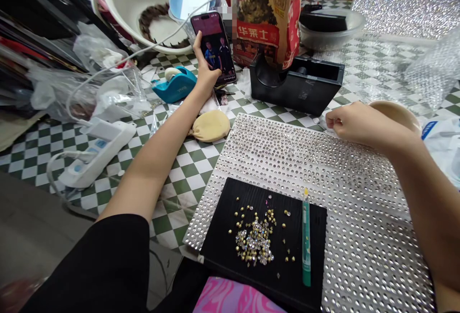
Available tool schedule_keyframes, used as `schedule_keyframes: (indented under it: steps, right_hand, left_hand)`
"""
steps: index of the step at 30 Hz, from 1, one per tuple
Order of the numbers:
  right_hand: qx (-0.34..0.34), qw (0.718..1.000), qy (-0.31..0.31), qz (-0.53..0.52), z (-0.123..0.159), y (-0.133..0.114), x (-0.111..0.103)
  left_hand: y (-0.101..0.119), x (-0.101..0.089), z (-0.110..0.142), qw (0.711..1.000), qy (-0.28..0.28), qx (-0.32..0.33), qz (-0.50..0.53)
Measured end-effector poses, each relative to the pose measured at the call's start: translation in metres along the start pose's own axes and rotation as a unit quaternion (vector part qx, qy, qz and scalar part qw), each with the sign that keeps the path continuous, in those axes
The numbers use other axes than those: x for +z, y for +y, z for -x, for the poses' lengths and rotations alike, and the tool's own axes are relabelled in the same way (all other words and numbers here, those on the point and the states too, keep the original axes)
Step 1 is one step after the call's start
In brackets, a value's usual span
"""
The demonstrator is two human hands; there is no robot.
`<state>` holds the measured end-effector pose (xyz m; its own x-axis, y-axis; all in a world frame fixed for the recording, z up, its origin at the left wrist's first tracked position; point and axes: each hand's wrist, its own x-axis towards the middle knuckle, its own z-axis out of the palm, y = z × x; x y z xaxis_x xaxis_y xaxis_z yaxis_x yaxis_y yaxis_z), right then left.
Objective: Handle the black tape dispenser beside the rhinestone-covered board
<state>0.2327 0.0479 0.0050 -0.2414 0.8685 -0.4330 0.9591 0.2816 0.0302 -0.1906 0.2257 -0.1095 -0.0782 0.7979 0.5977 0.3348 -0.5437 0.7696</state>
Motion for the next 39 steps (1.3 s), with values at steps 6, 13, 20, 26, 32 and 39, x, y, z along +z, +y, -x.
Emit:
schedule_keyframes:
  steps: [6,13,20,26,32,39]
  right_hand:
    - [0.005,1.000,0.002,-0.008,0.000,0.000,0.001]
    - [0.006,1.000,0.000,0.001,0.000,0.000,0.000]
    - [0.002,1.000,0.008,-0.002,-0.002,0.003,0.003]
    - [0.007,1.000,0.006,-0.006,-0.002,0.002,0.003]
    - [0.007,1.000,0.004,-0.007,-0.001,0.002,0.003]
    - [0.014,1.000,-0.004,-0.015,0.001,-0.002,0.000]
  left_hand:
    - [0.011,0.004,0.001,0.998,0.023,-0.024,0.061]
    - [0.019,0.000,0.007,0.999,0.014,0.025,0.023]
    - [0.021,0.000,0.008,0.999,0.013,0.048,0.019]
    - [0.018,-0.001,0.010,0.998,0.010,0.068,0.006]
    - [0.008,-0.001,0.006,0.998,0.034,0.048,0.013]
    - [-0.013,0.004,-0.004,0.996,0.078,0.030,-0.014]
